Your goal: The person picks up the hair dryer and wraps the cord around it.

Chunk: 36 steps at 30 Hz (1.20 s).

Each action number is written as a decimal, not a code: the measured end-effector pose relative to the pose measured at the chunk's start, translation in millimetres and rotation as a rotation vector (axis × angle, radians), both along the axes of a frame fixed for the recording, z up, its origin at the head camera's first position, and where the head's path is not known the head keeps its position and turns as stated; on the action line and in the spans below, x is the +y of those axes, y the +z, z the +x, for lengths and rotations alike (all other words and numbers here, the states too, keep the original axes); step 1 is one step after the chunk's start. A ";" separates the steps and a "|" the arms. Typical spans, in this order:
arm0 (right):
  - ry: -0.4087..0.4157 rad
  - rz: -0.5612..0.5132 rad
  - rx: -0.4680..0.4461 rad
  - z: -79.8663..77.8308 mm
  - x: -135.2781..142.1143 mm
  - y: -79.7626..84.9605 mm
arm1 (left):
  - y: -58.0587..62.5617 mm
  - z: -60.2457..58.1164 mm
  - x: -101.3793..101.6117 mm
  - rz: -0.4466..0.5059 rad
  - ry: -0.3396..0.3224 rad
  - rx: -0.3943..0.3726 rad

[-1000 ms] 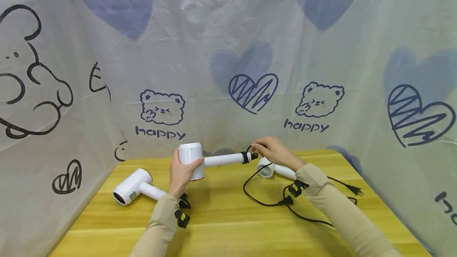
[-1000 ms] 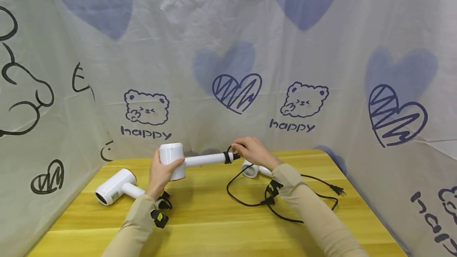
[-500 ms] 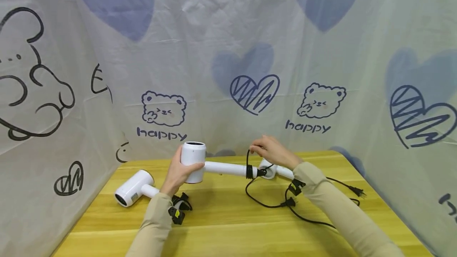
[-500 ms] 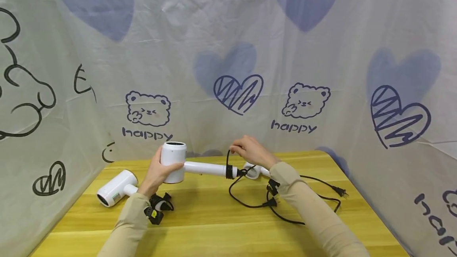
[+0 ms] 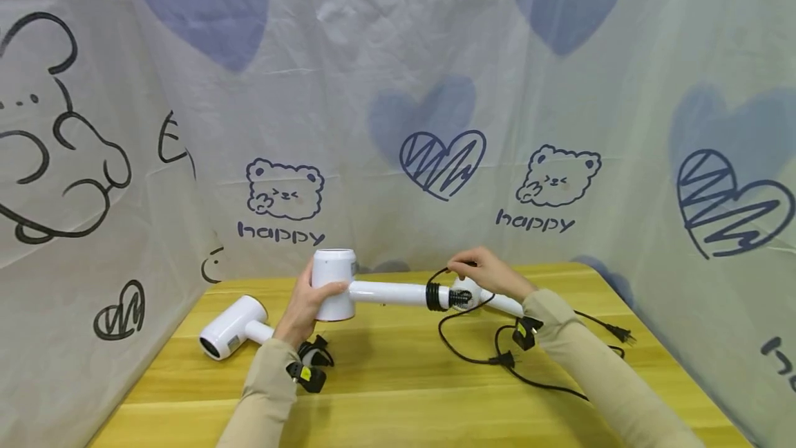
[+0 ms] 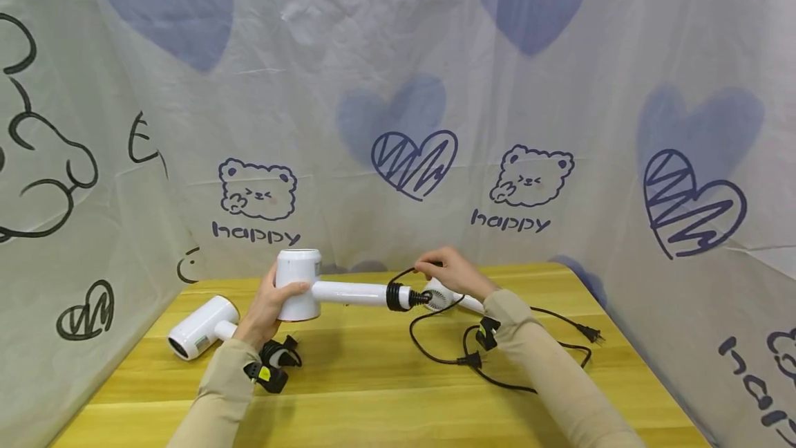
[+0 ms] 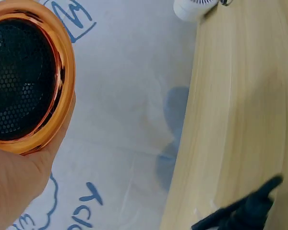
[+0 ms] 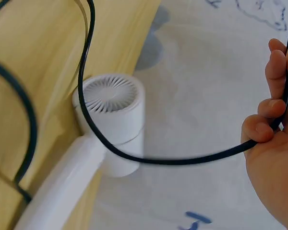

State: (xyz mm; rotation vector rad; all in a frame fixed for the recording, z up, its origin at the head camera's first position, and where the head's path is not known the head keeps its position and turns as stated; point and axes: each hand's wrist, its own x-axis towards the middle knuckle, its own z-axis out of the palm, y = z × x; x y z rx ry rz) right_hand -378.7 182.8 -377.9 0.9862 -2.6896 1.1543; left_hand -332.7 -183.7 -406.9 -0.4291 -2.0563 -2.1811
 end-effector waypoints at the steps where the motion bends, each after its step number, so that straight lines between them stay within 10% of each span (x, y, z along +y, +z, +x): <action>1: -0.012 -0.008 0.006 -0.8 2.4 -2.6 | -1.6 -0.2 0.6 0.031 -0.002 -0.017; 15: -0.058 -0.034 -0.009 -4.0 -2.9 -12.3 | 1.7 -3.8 18.7 0.544 0.096 -0.283; 25: -0.020 0.084 0.064 9.6 -15.9 -6.3 | -2.5 -9.5 24.3 0.631 0.189 -0.336; 36: -0.010 0.081 0.079 18.7 -19.6 -0.7 | -7.7 -9.1 34.8 0.472 0.449 -0.327</action>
